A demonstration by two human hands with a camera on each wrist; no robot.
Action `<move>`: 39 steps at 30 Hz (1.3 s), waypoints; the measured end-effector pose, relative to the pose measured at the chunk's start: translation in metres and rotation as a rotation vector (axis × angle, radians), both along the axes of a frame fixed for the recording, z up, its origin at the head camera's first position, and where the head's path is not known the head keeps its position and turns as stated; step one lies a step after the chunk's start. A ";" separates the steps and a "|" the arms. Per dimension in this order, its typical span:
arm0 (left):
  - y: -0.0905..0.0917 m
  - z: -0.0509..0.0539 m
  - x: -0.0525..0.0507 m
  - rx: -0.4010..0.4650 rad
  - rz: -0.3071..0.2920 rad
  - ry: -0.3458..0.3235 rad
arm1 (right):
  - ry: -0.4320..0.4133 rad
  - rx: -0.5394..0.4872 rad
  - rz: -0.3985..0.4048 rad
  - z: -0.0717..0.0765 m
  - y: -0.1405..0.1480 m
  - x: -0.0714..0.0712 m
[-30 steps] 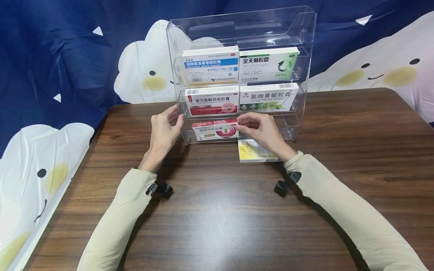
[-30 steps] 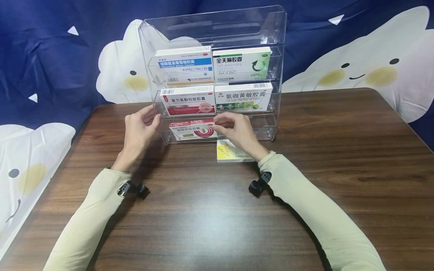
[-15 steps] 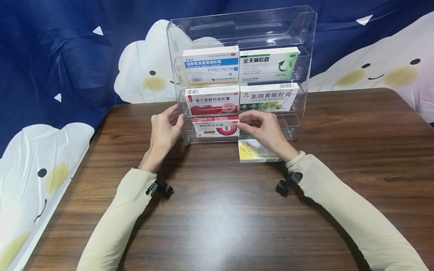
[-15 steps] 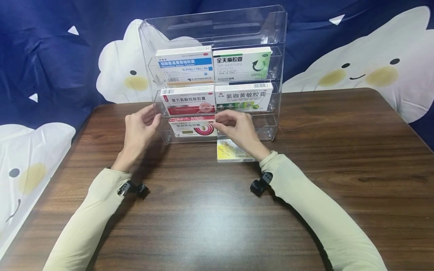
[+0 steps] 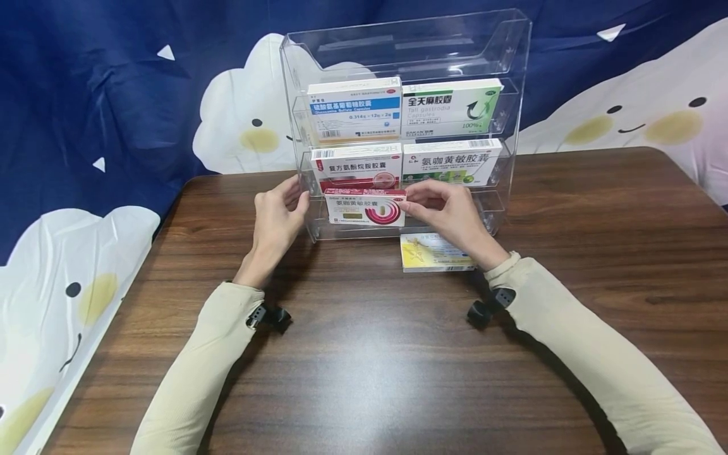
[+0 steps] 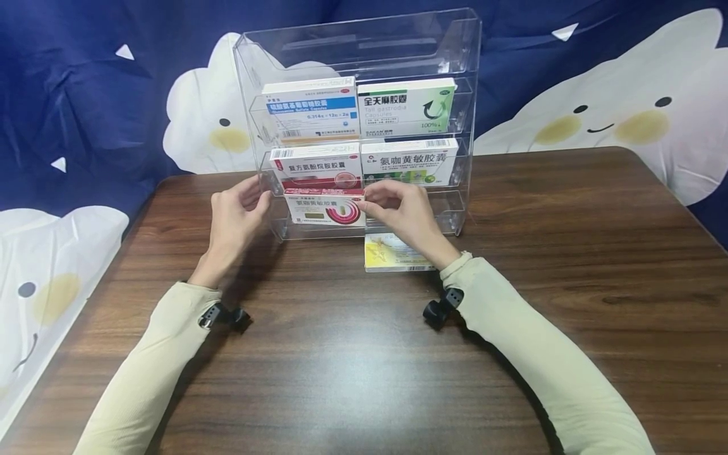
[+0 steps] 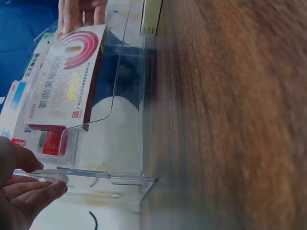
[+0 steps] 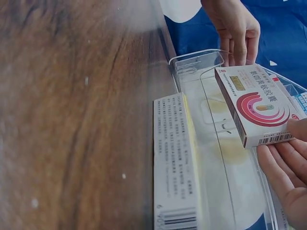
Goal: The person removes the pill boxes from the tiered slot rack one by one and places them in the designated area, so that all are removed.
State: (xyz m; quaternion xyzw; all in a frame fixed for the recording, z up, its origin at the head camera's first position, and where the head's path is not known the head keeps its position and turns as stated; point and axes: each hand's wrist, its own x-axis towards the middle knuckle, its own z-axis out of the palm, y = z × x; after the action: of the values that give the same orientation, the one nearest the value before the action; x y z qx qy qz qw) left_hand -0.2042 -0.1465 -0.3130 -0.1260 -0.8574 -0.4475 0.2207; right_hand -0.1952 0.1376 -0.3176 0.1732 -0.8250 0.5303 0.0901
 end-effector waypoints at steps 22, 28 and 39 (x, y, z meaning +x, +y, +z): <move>-0.001 0.000 -0.001 -0.023 0.006 0.009 | -0.146 -0.051 0.065 0.012 0.000 0.009; -0.001 -0.001 -0.001 -0.022 0.004 0.009 | -0.210 -0.017 0.124 0.008 0.001 0.008; 0.000 -0.001 0.000 -0.010 -0.001 0.009 | -0.255 0.063 0.152 -0.003 -0.004 0.008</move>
State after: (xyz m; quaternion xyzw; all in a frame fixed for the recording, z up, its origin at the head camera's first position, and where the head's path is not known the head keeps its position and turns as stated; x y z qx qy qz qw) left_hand -0.2045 -0.1470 -0.3140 -0.1295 -0.8586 -0.4427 0.2238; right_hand -0.1874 0.1337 -0.3202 0.1690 -0.8305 0.5273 -0.0611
